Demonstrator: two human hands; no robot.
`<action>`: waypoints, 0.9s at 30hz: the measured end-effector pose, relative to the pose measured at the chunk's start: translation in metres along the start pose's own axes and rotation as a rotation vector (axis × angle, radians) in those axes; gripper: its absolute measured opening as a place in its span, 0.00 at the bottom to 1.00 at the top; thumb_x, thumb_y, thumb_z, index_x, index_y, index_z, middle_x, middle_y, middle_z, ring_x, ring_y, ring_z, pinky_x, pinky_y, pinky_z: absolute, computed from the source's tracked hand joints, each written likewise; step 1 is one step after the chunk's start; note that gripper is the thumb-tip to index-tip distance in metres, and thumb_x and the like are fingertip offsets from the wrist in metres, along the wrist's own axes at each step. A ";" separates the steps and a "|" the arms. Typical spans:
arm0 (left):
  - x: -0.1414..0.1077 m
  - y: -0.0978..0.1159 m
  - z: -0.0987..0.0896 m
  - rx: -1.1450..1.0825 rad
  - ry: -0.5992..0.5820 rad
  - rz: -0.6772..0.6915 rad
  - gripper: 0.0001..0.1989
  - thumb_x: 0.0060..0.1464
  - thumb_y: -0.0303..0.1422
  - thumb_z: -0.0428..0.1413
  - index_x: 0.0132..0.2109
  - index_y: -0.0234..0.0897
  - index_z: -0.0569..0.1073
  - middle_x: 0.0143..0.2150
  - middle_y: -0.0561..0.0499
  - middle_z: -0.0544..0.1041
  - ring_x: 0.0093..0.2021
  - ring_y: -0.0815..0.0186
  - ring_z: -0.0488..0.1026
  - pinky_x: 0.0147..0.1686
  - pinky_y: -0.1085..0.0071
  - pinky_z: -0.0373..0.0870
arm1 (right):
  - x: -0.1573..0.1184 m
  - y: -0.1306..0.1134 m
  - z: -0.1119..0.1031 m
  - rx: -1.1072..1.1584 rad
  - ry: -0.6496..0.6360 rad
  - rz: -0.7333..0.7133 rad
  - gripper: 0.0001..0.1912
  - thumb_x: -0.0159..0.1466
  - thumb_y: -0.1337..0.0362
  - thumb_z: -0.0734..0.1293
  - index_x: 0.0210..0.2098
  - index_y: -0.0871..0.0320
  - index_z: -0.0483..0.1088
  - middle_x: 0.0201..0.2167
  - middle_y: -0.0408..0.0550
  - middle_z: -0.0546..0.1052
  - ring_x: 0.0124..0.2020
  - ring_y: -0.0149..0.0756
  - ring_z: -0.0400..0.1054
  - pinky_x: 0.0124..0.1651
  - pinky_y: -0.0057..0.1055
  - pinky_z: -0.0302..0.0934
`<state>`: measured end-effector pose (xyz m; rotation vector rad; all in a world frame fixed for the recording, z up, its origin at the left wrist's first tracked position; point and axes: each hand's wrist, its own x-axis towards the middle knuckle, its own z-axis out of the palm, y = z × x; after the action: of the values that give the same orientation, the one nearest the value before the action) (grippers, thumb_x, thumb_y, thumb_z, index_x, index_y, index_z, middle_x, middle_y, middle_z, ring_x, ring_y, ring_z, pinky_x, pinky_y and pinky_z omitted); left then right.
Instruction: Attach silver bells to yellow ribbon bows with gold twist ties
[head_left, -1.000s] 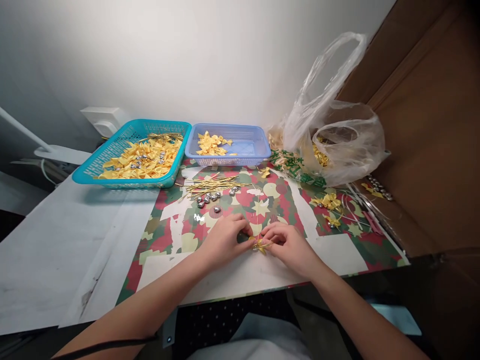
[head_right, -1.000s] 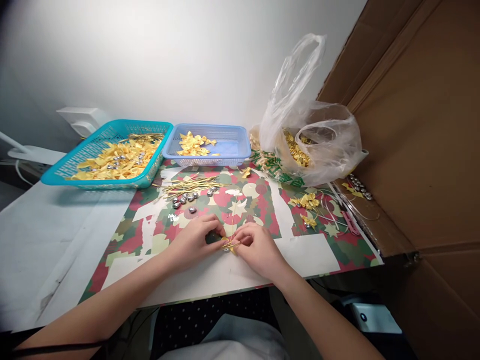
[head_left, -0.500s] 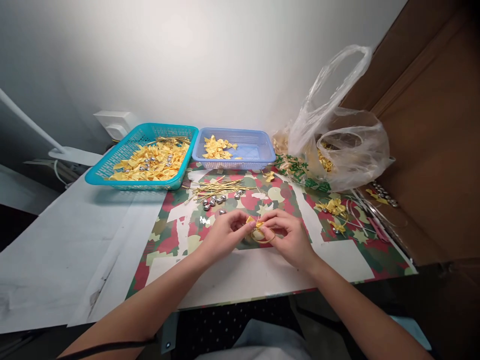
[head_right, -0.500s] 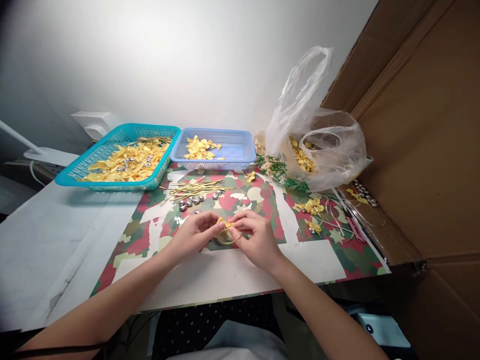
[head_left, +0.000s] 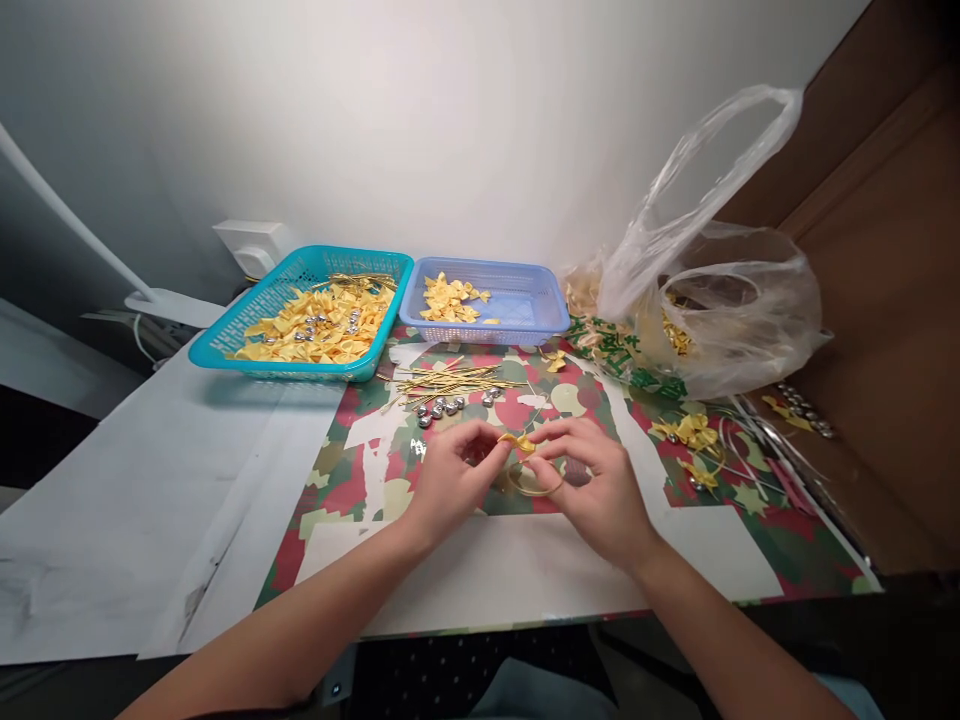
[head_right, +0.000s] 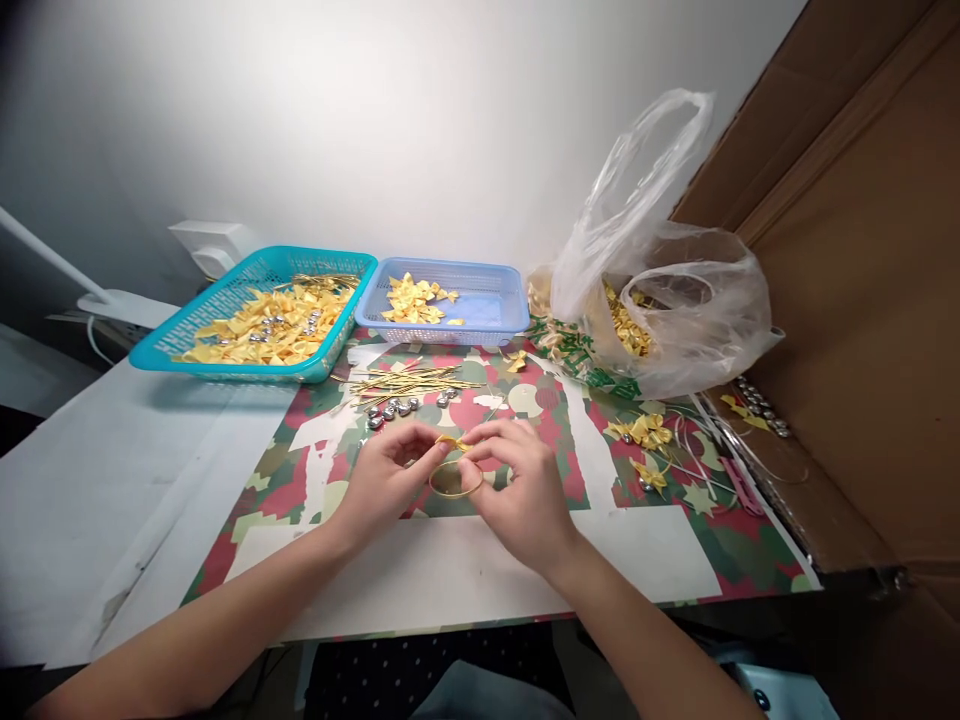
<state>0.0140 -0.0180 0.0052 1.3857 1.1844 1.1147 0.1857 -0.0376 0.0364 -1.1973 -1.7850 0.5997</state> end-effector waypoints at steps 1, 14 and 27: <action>-0.001 0.000 0.001 0.011 0.014 0.018 0.09 0.53 0.38 0.60 0.30 0.37 0.75 0.25 0.53 0.73 0.24 0.69 0.69 0.24 0.72 0.67 | -0.002 0.002 0.004 0.020 0.002 0.041 0.06 0.60 0.68 0.68 0.26 0.54 0.75 0.36 0.47 0.79 0.42 0.41 0.72 0.45 0.41 0.68; 0.004 0.005 -0.004 -0.190 -0.181 -0.292 0.12 0.50 0.40 0.61 0.27 0.36 0.71 0.22 0.55 0.69 0.22 0.72 0.65 0.21 0.76 0.62 | -0.008 0.024 0.013 0.271 0.053 0.059 0.05 0.61 0.67 0.68 0.30 0.55 0.77 0.31 0.47 0.81 0.34 0.36 0.76 0.36 0.32 0.71; 0.000 0.002 0.001 -0.188 -0.233 -0.096 0.10 0.50 0.36 0.63 0.36 0.35 0.75 0.30 0.52 0.75 0.29 0.71 0.71 0.28 0.75 0.69 | -0.010 0.021 0.018 0.102 0.126 -0.122 0.06 0.58 0.72 0.67 0.27 0.58 0.75 0.31 0.47 0.76 0.31 0.32 0.72 0.34 0.30 0.70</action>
<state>0.0149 -0.0186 0.0066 1.2624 0.9430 0.9434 0.1823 -0.0365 0.0070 -1.0265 -1.6874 0.5267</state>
